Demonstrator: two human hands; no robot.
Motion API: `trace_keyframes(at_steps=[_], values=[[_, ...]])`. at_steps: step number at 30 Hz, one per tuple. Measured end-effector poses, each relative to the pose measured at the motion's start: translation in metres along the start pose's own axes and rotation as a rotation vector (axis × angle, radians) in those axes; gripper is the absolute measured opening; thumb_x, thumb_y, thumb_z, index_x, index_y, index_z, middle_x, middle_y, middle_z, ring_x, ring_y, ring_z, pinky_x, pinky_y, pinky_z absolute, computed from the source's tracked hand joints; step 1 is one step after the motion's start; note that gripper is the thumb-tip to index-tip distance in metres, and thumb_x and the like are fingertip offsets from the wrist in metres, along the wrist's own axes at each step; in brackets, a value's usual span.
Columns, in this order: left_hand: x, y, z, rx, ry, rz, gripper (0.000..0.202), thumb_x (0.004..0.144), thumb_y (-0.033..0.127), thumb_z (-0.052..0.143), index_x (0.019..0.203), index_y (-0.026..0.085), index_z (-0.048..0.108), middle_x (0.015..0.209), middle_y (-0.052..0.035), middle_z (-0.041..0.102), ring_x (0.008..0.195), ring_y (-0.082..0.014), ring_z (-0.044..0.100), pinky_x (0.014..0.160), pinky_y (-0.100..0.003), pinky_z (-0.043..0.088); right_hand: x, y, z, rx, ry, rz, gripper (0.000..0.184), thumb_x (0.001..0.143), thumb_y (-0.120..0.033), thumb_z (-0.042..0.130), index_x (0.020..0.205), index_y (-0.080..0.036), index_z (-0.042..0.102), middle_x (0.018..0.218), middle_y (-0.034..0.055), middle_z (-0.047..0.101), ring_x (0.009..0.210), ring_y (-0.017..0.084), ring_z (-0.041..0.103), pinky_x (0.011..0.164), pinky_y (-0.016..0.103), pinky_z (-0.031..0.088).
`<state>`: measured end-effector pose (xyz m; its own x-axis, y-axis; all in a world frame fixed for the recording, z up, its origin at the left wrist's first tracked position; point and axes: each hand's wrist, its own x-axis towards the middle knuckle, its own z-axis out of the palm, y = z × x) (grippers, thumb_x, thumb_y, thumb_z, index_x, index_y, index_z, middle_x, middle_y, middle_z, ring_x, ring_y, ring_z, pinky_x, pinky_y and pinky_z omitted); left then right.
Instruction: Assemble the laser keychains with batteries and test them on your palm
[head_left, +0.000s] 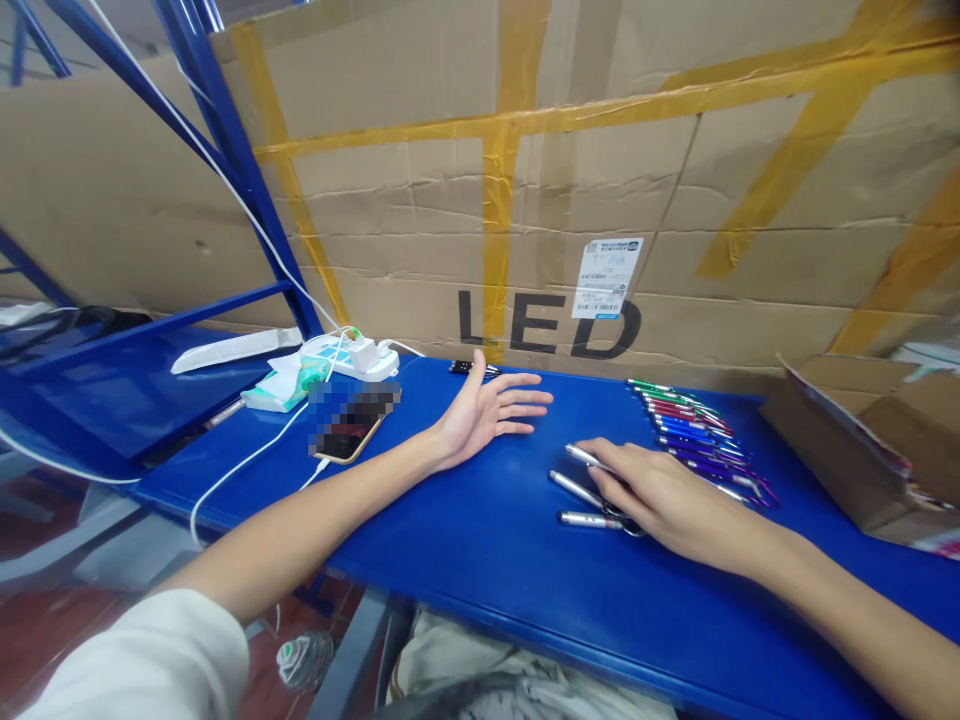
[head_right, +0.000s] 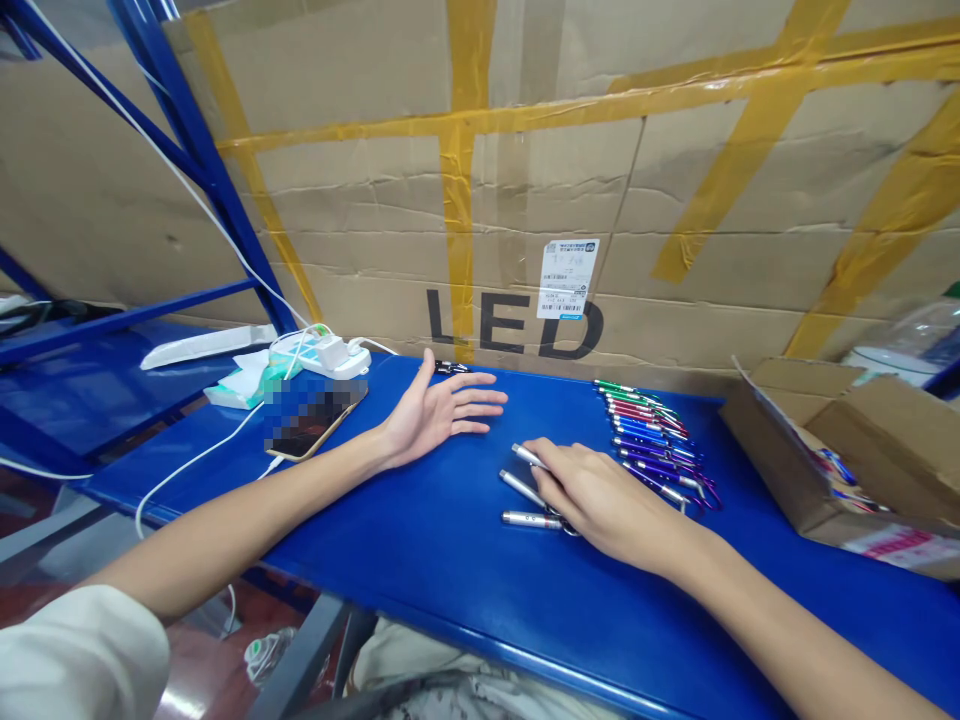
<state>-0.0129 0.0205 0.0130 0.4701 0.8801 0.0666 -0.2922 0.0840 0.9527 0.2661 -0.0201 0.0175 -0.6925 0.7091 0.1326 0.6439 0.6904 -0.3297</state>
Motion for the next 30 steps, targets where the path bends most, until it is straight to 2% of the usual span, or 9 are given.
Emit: trace_keyframes(at_steps=[4, 7, 11, 13, 16, 18, 22, 30], values=[[0.001, -0.002, 0.000, 0.028, 0.015, -0.002, 0.091, 0.100, 0.088, 0.024, 0.140, 0.018, 0.067, 0.147, -0.0203, 0.069, 0.139, -0.0374, 0.062, 0.111, -0.049, 0.050, 0.000, 0.005, 0.003, 0.004, 0.026, -0.025, 0.037, 0.115, -0.044, 0.035, 0.130, -0.025, 0.063, 0.112, 0.0098, 0.075, 0.098, 0.027, 0.073, 0.086, 0.041, 0.055], [0.003, -0.004, 0.000, 0.083, 0.039, -0.002, 0.090, 0.101, 0.088, 0.024, 0.138, 0.018, 0.067, 0.144, -0.0194, 0.071, 0.136, -0.0361, 0.063, 0.108, -0.047, 0.052, 0.002, 0.009, 0.004, -0.016, -0.010, -0.047, 0.037, 0.116, -0.043, 0.036, 0.127, -0.024, 0.066, 0.113, 0.0105, 0.072, 0.098, 0.027, 0.071, 0.088, 0.043, 0.056], [0.004, -0.005, 0.000, 0.135, 0.068, -0.004, 0.088, 0.100, 0.088, 0.026, 0.136, 0.020, 0.068, 0.141, -0.0178, 0.072, 0.132, -0.0344, 0.065, 0.104, -0.044, 0.053, 0.004, 0.006, 0.003, -0.015, -0.045, -0.055, 0.045, 0.116, -0.051, 0.035, 0.130, -0.024, 0.068, 0.116, 0.0121, 0.070, 0.106, 0.030, 0.070, 0.094, 0.047, 0.056], [0.004, -0.005, 0.000, 0.153, 0.089, -0.009, 0.087, 0.101, 0.088, 0.028, 0.135, 0.019, 0.068, 0.140, -0.0182, 0.073, 0.129, -0.0335, 0.066, 0.102, -0.043, 0.053, 0.004, 0.002, 0.001, -0.024, -0.041, -0.057, 0.049, 0.112, -0.062, 0.044, 0.130, -0.024, 0.070, 0.118, 0.0128, 0.070, 0.112, 0.033, 0.068, 0.097, 0.051, 0.054], [0.004, -0.005, 0.001, 0.173, 0.116, -0.017, 0.083, 0.102, 0.086, 0.032, 0.132, 0.018, 0.069, 0.137, -0.0183, 0.073, 0.125, -0.0325, 0.068, 0.099, -0.042, 0.054, 0.003, -0.004, -0.003, -0.025, -0.064, -0.056, 0.061, 0.098, -0.075, 0.063, 0.130, -0.024, 0.071, 0.120, 0.0135, 0.071, 0.112, 0.036, 0.065, 0.096, 0.053, 0.053], [0.005, -0.006, 0.002, 0.184, 0.131, -0.018, 0.081, 0.102, 0.085, 0.035, 0.131, 0.018, 0.070, 0.135, -0.0178, 0.074, 0.122, -0.0319, 0.069, 0.097, -0.041, 0.055, 0.002, -0.006, -0.004, 0.001, -0.092, -0.071, 0.057, 0.100, -0.072, 0.063, 0.129, -0.024, 0.071, 0.120, 0.0130, 0.070, 0.110, 0.035, 0.065, 0.095, 0.052, 0.052], [0.006, -0.007, 0.002, 0.197, 0.148, -0.009, 0.078, 0.102, 0.083, 0.040, 0.130, 0.018, 0.071, 0.132, -0.0173, 0.075, 0.119, -0.0306, 0.070, 0.093, -0.039, 0.056, -0.001, -0.006, -0.006, 0.023, -0.109, -0.105, 0.041, 0.110, -0.058, 0.052, 0.126, -0.025, 0.070, 0.117, 0.0112, 0.069, 0.108, 0.032, 0.064, 0.096, 0.050, 0.051], [0.006, -0.006, 0.004, 0.226, 0.171, -0.014, 0.072, 0.103, 0.079, 0.045, 0.127, 0.018, 0.073, 0.129, -0.0165, 0.076, 0.112, -0.0277, 0.071, 0.088, -0.035, 0.056, -0.005, -0.004, -0.024, -0.053, -0.210, -0.038, 0.021, 0.106, -0.044, 0.062, 0.098, -0.024, 0.061, 0.102, 0.0067, 0.066, 0.093, 0.028, 0.065, 0.081, 0.039, 0.050]])
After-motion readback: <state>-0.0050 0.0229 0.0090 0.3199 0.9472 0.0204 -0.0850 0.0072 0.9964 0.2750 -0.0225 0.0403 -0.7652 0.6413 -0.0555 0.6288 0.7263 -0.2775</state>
